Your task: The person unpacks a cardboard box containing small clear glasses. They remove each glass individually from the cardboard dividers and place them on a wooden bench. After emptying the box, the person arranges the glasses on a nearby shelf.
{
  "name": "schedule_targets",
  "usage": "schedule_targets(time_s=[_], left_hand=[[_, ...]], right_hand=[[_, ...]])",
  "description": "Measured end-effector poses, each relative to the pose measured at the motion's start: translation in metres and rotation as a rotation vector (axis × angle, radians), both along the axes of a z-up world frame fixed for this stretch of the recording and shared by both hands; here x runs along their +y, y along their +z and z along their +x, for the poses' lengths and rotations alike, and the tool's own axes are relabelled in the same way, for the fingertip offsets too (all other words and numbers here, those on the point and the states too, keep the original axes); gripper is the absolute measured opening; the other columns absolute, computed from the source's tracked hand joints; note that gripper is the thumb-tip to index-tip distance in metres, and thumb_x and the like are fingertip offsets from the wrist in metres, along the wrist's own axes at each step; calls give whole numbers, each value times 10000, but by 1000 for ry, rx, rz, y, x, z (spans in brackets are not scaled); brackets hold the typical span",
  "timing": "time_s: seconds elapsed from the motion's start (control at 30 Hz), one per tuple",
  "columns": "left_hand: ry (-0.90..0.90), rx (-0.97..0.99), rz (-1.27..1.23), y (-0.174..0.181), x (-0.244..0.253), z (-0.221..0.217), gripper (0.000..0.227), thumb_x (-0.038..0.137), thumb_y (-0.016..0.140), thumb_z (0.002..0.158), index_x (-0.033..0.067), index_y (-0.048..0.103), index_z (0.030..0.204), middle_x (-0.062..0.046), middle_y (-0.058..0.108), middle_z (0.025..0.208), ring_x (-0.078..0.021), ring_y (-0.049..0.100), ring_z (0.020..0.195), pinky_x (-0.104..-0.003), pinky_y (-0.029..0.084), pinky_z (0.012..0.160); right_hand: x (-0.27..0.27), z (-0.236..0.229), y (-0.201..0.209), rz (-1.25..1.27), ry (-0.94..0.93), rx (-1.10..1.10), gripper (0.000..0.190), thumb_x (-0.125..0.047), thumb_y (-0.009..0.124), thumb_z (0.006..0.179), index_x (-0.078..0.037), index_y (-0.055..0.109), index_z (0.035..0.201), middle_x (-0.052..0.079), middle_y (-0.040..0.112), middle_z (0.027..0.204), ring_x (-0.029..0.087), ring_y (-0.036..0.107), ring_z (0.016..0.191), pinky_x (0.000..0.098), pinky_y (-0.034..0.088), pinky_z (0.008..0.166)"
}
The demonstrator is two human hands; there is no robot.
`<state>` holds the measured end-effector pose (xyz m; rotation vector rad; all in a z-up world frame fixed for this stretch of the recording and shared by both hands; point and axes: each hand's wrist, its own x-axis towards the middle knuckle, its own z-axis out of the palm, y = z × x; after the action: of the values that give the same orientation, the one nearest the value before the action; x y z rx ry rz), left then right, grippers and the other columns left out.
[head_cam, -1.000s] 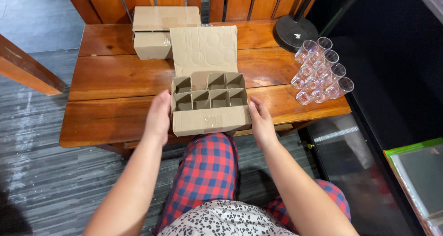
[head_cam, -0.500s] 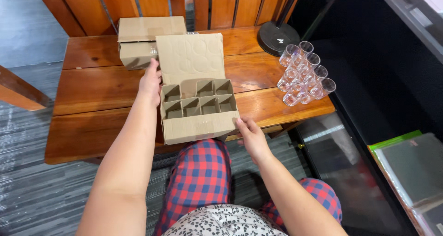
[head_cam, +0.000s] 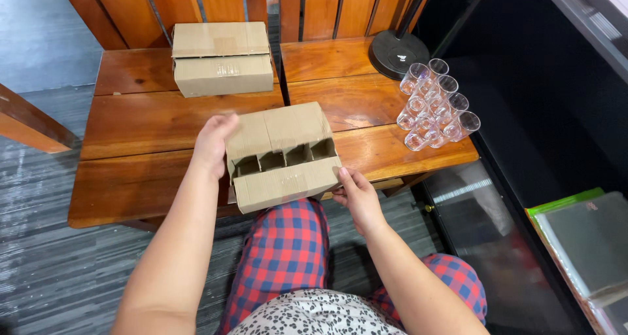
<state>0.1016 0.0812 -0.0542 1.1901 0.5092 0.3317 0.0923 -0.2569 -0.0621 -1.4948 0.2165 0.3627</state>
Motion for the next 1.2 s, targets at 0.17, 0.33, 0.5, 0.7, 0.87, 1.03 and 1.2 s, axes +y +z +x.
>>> schedule_targets(time_s=[0.17, 0.33, 0.5, 0.7, 0.87, 1.03, 1.2], left_hand=[[-33, -108, 165, -6, -7, -12, 554, 102, 835, 827, 158, 543, 1295, -20, 546, 1211, -167, 549, 1106, -303, 470, 931], [-137, -169, 186, -3, -11, -29, 723, 31, 833, 761, 160, 544, 1412, 19, 521, 1167, -104, 539, 1067, -226, 471, 936], [-100, -41, 158, 11, -25, -48, 629, 95, 806, 840, 134, 581, 1426, -40, 571, 1184, -173, 592, 1066, -320, 538, 915], [132, -20, 225, -32, -39, -41, 522, 186, 795, 873, 135, 600, 1354, -77, 575, 1231, -191, 563, 1217, -345, 441, 1098], [194, 26, 270, -31, -55, -44, 494, 213, 772, 886, 114, 572, 1327, -86, 579, 1213, -196, 559, 1200, -363, 437, 1096], [224, 81, 281, -20, -75, -52, 496, 241, 766, 917, 84, 539, 1330, -116, 570, 1214, -243, 568, 1199, -393, 464, 1056], [144, 209, 349, -5, -101, -65, 517, 323, 797, 893, 67, 561, 1276, -159, 597, 1211, -296, 586, 1209, -429, 482, 1026]], right_hand=[[1, -3, -1, 15, -28, -4, 412, -373, 676, 1032, -32, 700, 1262, 116, 678, 976, 193, 697, 888, 400, 627, 899], [0, -4, -2, 33, -59, -5, 407, -365, 682, 1031, -13, 705, 1234, 129, 677, 966, 200, 697, 887, 417, 626, 912], [1, -4, -9, 116, -113, -25, 364, -328, 696, 1026, 7, 676, 1165, 109, 642, 947, 190, 695, 856, 417, 624, 920], [7, -12, -19, 273, -221, -67, 337, -203, 754, 989, -5, 554, 1174, 59, 532, 1035, 156, 650, 956, 342, 599, 966], [7, -13, -23, 212, -278, -86, 361, -177, 819, 939, -28, 566, 1149, 38, 527, 1034, 116, 618, 955, 267, 610, 903], [11, -25, -10, 89, -198, -100, 304, -171, 799, 956, -34, 672, 1195, 35, 615, 1073, 90, 597, 993, 284, 588, 905], [8, -37, 22, 79, -78, -146, 574, -163, 738, 970, -93, 548, 1507, 59, 652, 1152, 80, 596, 1022, 218, 578, 869]])
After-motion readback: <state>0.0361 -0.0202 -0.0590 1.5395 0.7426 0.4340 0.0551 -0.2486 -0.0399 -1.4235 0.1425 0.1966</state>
